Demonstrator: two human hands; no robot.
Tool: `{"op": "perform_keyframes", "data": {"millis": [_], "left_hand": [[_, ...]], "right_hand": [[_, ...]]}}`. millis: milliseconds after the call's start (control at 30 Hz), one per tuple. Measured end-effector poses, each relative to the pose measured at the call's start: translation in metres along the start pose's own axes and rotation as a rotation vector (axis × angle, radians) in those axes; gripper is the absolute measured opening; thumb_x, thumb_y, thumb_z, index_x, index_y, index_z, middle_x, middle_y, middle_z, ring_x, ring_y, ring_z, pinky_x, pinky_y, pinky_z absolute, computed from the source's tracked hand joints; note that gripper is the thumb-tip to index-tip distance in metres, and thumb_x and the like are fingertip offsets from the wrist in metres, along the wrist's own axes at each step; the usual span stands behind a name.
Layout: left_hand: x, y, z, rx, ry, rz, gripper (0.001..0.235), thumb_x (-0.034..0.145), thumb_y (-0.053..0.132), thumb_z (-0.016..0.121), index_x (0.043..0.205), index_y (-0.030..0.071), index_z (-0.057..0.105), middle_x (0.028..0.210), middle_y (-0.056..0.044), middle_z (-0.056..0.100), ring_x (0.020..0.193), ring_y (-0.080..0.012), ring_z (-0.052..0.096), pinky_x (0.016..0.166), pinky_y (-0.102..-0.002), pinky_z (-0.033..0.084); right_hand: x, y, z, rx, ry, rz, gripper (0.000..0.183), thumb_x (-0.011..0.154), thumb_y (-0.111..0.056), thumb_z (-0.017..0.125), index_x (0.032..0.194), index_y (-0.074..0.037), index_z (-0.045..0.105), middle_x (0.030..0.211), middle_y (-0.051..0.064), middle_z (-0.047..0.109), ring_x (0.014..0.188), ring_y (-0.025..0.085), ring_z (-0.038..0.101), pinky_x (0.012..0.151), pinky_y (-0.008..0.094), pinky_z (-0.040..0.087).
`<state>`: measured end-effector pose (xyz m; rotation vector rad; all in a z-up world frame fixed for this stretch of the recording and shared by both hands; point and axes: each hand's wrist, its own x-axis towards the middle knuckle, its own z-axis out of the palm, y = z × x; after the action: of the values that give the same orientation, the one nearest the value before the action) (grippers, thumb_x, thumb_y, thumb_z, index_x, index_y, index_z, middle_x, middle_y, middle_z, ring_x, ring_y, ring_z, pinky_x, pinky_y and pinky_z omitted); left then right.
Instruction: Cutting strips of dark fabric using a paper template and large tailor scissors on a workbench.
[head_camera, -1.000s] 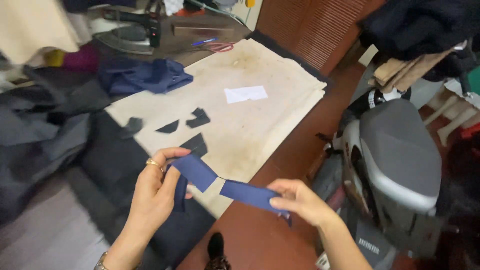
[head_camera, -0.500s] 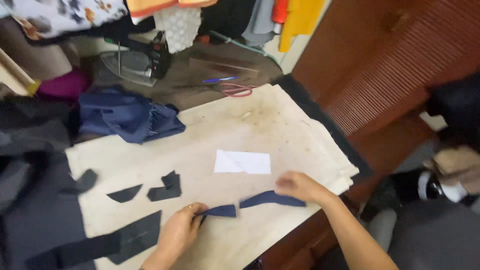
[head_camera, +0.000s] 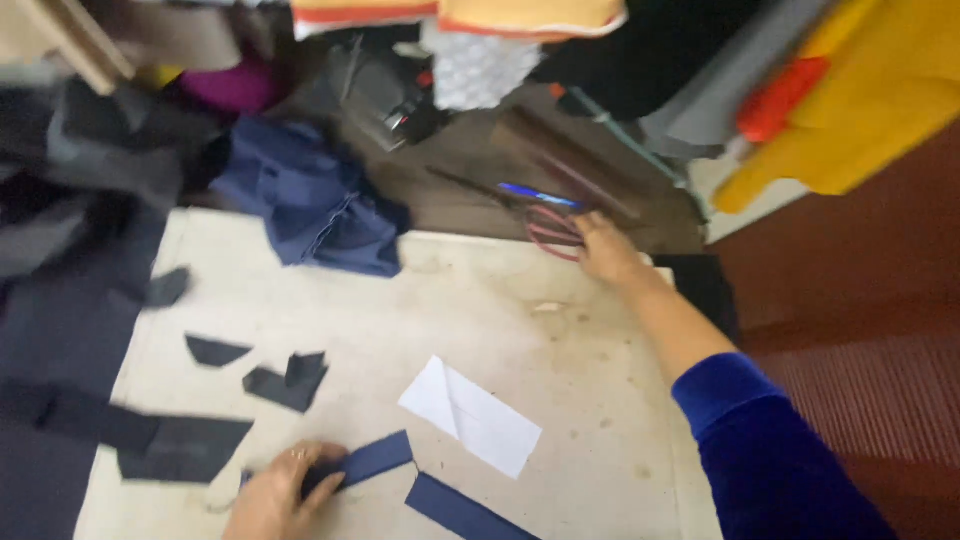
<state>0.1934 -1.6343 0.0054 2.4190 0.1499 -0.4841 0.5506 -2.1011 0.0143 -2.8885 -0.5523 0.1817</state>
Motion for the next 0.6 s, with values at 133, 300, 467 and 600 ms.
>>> {"op": "perform_keyframes", "data": {"millis": [133, 300, 467, 600], "left_hand": [[-0.008, 0.012, -0.03, 0.1, -0.077, 0.019, 0.044, 0.075, 0.04, 0.072, 0.116, 0.029, 0.062, 0.119, 0.008, 0.068, 0.108, -0.0162, 0.066, 0.092, -0.03, 0.05], [-0.018, 0.016, -0.032, 0.066, 0.047, 0.079, 0.043, 0.066, 0.026, 0.078, 0.107, 0.022, 0.064, 0.107, 0.002, 0.073, 0.096, -0.0196, 0.069, 0.086, -0.033, 0.051], [-0.023, 0.049, -0.05, 0.156, -0.061, -0.06, 0.04, 0.076, 0.022, 0.072, 0.114, 0.018, 0.059, 0.106, -0.005, 0.073, 0.108, -0.0271, 0.066, 0.093, -0.046, 0.049], [-0.017, 0.044, -0.053, 0.046, -0.045, 0.028, 0.031, 0.077, 0.006, 0.064, 0.106, 0.017, 0.065, 0.107, -0.002, 0.071, 0.098, -0.024, 0.066, 0.085, -0.037, 0.051]], "right_hand": [[0.022, 0.002, -0.007, 0.026, -0.077, -0.043, 0.067, 0.07, -0.008, 0.072, 0.133, -0.015, 0.051, 0.115, 0.015, 0.046, 0.105, 0.036, 0.058, 0.098, 0.04, 0.042], [0.029, -0.004, -0.023, 0.056, -0.149, -0.059, 0.075, 0.063, -0.006, 0.078, 0.132, -0.01, 0.05, 0.115, 0.015, 0.046, 0.098, 0.035, 0.06, 0.09, 0.042, 0.045], [0.029, 0.019, -0.008, 0.186, -0.043, -0.041, 0.065, 0.075, -0.01, 0.064, 0.138, -0.014, 0.051, 0.104, 0.019, 0.066, 0.105, 0.039, 0.061, 0.089, 0.05, 0.048], [-0.026, -0.016, -0.052, 0.756, -0.135, 0.016, 0.073, 0.074, 0.007, 0.046, 0.145, -0.012, 0.041, 0.1, 0.012, 0.056, 0.096, 0.019, 0.056, 0.075, 0.028, 0.04]]}}
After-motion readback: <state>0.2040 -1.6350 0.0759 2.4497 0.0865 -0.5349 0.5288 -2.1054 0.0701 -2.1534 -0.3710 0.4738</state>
